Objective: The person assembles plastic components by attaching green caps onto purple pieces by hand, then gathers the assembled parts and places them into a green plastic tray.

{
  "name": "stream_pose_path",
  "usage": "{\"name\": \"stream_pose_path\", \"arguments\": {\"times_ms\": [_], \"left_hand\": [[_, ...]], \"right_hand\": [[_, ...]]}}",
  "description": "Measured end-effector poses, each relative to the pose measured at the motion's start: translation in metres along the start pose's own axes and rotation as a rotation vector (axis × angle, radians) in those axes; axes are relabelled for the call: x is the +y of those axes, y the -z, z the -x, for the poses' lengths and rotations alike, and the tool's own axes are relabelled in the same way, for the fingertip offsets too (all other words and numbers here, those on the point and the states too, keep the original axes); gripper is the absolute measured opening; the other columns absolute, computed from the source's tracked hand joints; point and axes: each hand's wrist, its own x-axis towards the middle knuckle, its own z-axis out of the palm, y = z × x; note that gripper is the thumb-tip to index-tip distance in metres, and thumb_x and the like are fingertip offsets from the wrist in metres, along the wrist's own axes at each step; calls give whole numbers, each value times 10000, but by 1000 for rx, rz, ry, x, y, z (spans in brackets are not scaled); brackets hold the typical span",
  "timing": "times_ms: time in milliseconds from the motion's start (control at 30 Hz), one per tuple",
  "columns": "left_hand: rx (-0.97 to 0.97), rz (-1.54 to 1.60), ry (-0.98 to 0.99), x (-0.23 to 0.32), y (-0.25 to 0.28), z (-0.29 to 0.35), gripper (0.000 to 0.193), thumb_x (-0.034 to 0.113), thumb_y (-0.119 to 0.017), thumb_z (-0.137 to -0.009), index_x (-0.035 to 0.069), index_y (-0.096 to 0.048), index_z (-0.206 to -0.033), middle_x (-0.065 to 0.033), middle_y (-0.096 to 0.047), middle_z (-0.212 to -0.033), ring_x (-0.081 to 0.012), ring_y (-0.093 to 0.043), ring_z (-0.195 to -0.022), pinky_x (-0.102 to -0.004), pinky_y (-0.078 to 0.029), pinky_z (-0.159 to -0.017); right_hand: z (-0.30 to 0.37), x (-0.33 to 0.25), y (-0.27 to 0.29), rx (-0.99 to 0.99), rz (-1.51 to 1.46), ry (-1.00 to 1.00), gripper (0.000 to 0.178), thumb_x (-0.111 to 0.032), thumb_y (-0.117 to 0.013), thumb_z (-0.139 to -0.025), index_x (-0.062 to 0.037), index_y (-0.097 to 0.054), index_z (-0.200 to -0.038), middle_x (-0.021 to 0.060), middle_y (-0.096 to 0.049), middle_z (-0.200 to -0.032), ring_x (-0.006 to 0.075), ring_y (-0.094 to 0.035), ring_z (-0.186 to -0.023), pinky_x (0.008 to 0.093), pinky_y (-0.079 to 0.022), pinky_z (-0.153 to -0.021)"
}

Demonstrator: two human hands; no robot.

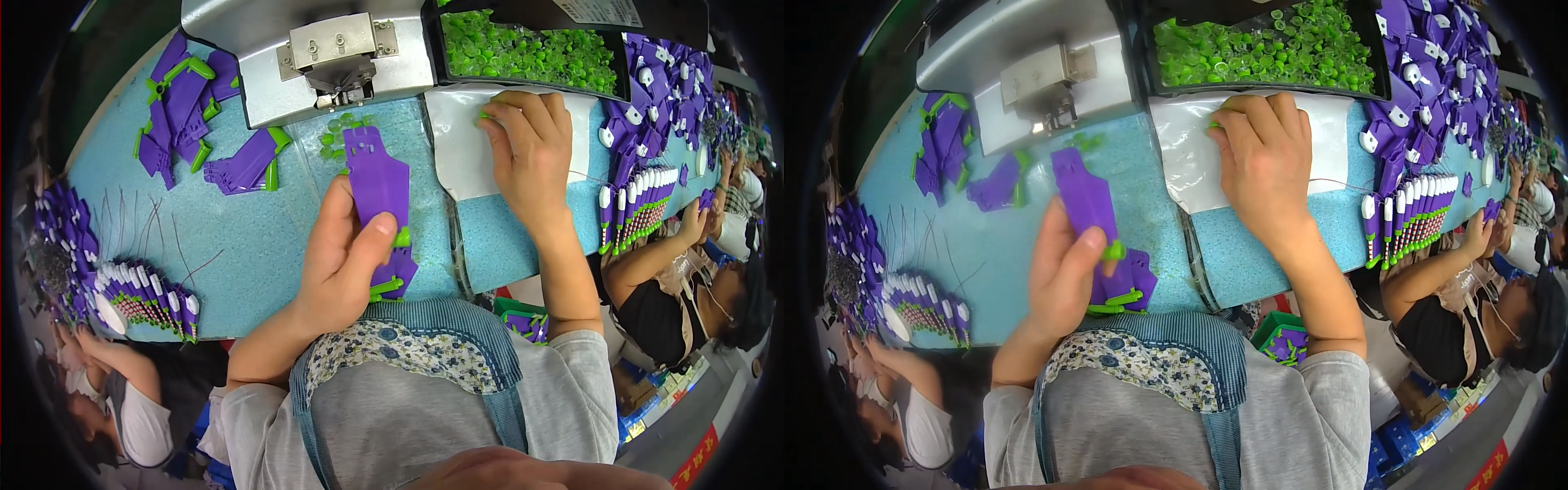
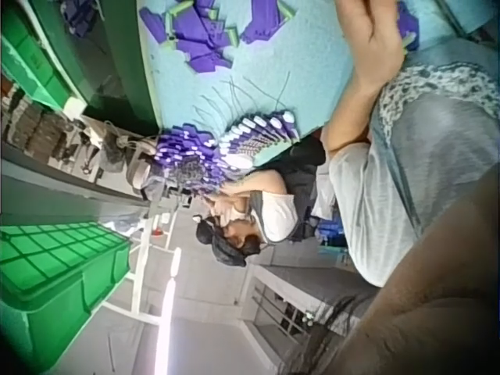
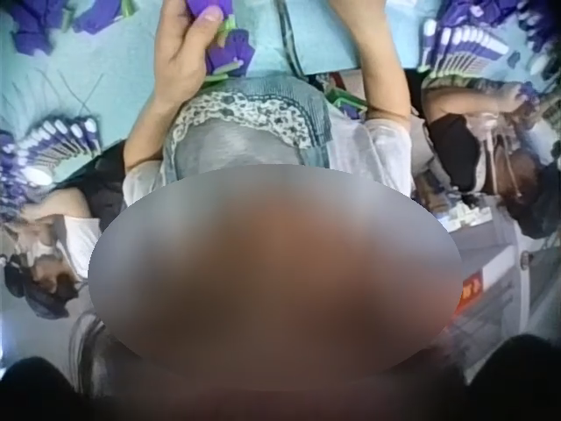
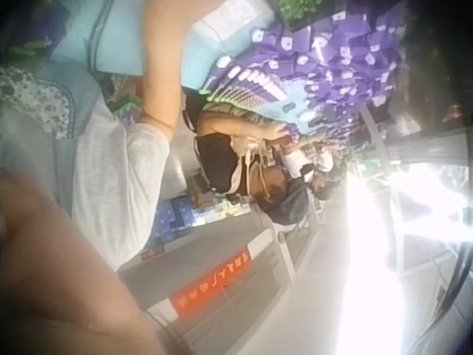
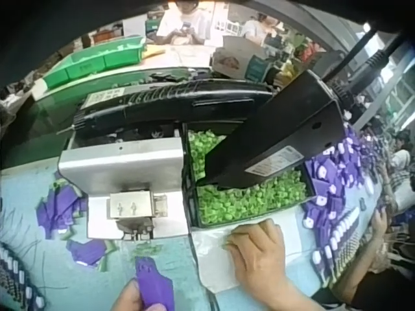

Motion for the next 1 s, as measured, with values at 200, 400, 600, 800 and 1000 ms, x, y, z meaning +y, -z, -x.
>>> {"name": "stream_pose_path", "arguments": {"times_ms": [200,400,600,800,1000], "left_hand": [[234,56,-223,-5,-19,-3,247,-66,-631,-873,-25,-543,-1100,-74,-647,-994,-114,-616,-923,-254,-490,-799],[218,-37,-315,-5,-18,1,195,-54,-672,-852,-32,-583,-1024,-85,-688,-927,-120,-651,-853,-243,-512,-741],[232,-91,-287,-2,-19,7,173,-51,-682,-844,-31,-597,-993,-91,-694,-913,-112,-653,-824,-232,-513,-702],[184,-78,-175,-5,-7,17,173,-30,-673,-854,-29,-590,-1006,-89,-698,-909,-105,-656,-815,-229,-517,-702],[105,-275,56,-3,9,40,283,23,-671,-866,-18,-526,-1106,-96,-713,-899,-126,-687,-803,-255,-540,-692]], "right_hand": [[19,-23,15,3,-808,-272,164,-3,-721,-764,-10,-679,-922,92,-651,-1003,213,-562,-954,302,-429,-850],[30,-50,25,-118,-1208,-352,175,-15,-735,-771,7,-684,-937,103,-646,-988,202,-547,-979,311,-425,-881],[39,-58,16,-137,-1142,-312,169,-13,-755,-758,-4,-685,-912,97,-646,-943,174,-554,-877,277,-451,-776],[48,-65,11,-229,-1333,-486,144,-11,-776,-740,-16,-685,-852,84,-642,-862,139,-568,-802,258,-457,-728],[-12,-59,-14,-57,-786,-46,150,-11,-702,-753,-18,-703,-903,110,-677,-895,254,-641,-812,345,-517,-671]]}}
